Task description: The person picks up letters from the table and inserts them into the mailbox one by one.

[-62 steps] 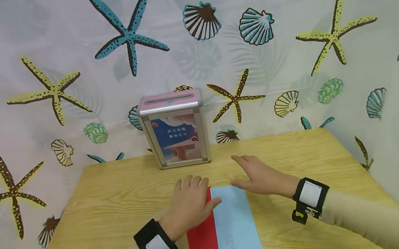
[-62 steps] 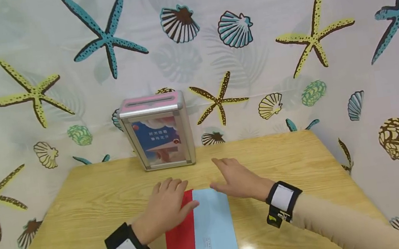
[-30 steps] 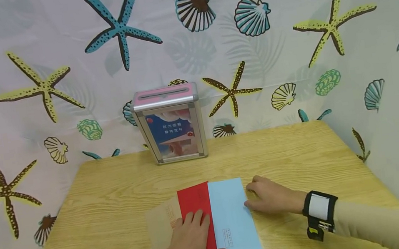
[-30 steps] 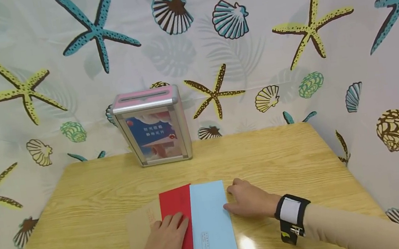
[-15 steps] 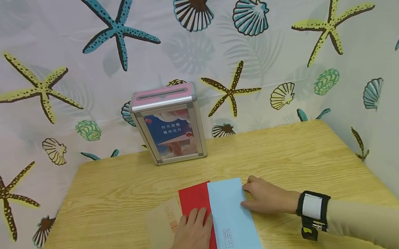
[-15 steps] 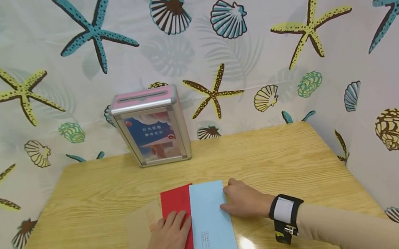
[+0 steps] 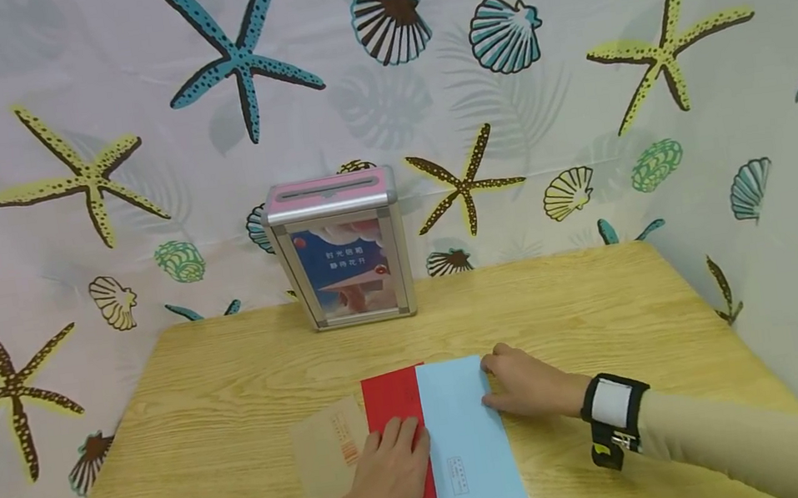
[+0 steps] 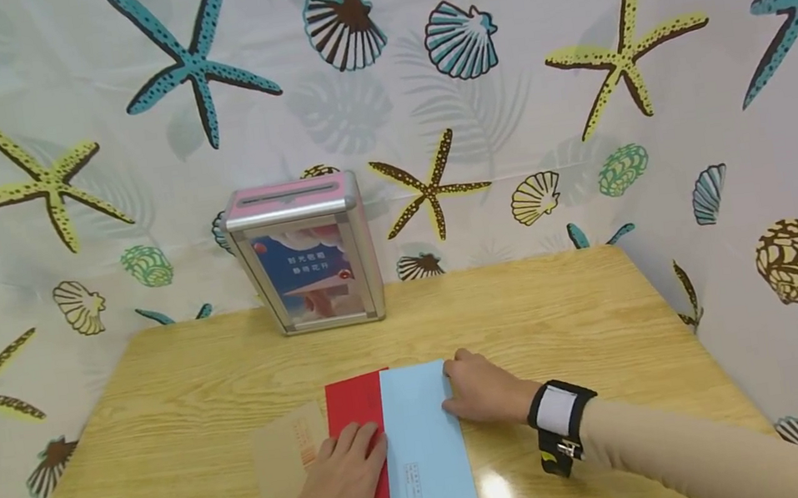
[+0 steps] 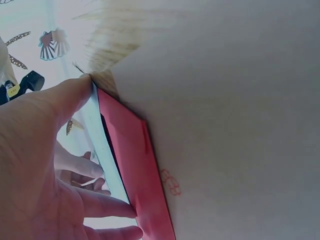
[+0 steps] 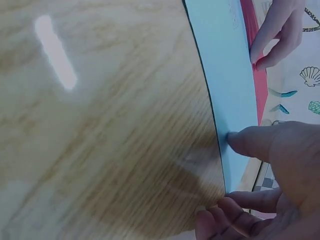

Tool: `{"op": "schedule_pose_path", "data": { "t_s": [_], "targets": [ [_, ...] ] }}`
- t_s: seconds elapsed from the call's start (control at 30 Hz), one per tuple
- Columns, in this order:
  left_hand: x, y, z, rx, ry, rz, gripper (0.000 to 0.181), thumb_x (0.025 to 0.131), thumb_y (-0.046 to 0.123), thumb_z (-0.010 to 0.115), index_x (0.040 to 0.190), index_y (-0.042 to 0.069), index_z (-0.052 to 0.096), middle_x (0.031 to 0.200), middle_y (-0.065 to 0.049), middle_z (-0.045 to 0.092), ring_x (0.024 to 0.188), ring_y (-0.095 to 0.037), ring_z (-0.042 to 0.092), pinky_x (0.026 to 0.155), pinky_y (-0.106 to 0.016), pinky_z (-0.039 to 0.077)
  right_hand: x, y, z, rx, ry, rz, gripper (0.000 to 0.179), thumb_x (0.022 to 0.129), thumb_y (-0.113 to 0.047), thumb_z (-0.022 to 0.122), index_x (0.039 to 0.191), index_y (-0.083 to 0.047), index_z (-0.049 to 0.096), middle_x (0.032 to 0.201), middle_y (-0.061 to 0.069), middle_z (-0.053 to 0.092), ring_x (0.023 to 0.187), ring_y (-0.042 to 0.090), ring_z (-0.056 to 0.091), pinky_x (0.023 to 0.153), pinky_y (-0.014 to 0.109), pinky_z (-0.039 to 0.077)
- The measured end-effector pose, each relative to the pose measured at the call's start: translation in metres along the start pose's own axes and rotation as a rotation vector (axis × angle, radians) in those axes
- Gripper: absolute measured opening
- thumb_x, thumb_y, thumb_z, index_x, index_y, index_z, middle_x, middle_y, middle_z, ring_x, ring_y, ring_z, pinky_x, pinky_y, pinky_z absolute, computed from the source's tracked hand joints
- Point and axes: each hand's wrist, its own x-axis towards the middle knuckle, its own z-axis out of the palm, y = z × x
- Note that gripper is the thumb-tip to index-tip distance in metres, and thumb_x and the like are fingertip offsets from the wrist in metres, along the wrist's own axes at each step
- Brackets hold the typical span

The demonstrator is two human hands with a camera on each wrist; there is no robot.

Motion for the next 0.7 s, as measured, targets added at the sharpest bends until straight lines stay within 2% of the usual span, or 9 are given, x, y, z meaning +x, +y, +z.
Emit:
{"op": "schedule_pose_path", "data": {
  "t_s": [0.2, 0.5, 0.6, 0.7],
  "targets": [
    [0.000, -0.002, 0.001, 0.013, 0.015, 0.025, 0.101, 0.077, 0.090, 0.054, 0.142, 0.013, 0.060, 0.140, -0.005, 0.054, 0.123, -0.023, 0.049, 0.101, -0.047, 0.046, 0.010, 0.001, -0.004, -0.010, -0.032, 0.018, 0.065, 0.089, -0.028, 0.081, 0.134, 0.013, 0.058, 0.121, 0.027, 0.059, 0.093, 0.023, 0.061, 0.082, 0.041, 0.058],
    [0.003, -0.002, -0.002, 0.039, 0.014, 0.049, 0.098, 0.078, 0.088, 0.055, 0.142, 0.014, 0.061, 0.138, -0.004, 0.056, 0.119, -0.022, 0.049, 0.098, -0.042, 0.046, 0.023, 0.004, -0.007, -0.015, -0.089, 0.110, 0.077, 0.084, -0.042, 0.083, 0.140, 0.004, 0.057, 0.126, 0.023, 0.057, 0.091, 0.021, 0.061, 0.086, 0.041, 0.058],
    [0.002, -0.001, -0.004, 0.042, 0.014, 0.051, 0.096, 0.079, 0.087, 0.056, 0.141, 0.013, 0.062, 0.137, -0.005, 0.057, 0.118, -0.021, 0.049, 0.097, -0.043, 0.046, 0.025, 0.005, -0.007, -0.016, -0.095, 0.112, 0.076, 0.084, -0.042, 0.084, 0.139, 0.004, 0.057, 0.125, 0.022, 0.057, 0.089, 0.019, 0.060, 0.085, 0.040, 0.058],
    [0.001, -0.001, -0.005, 0.038, 0.011, 0.044, 0.097, 0.078, 0.087, 0.058, 0.141, 0.013, 0.061, 0.138, -0.005, 0.057, 0.119, -0.022, 0.050, 0.098, -0.044, 0.047, 0.027, 0.006, -0.007, 0.027, -0.082, 0.108, 0.065, 0.087, -0.034, 0.082, 0.133, 0.006, 0.058, 0.115, 0.018, 0.060, 0.086, 0.018, 0.058, 0.080, 0.038, 0.056]
  ]
}}
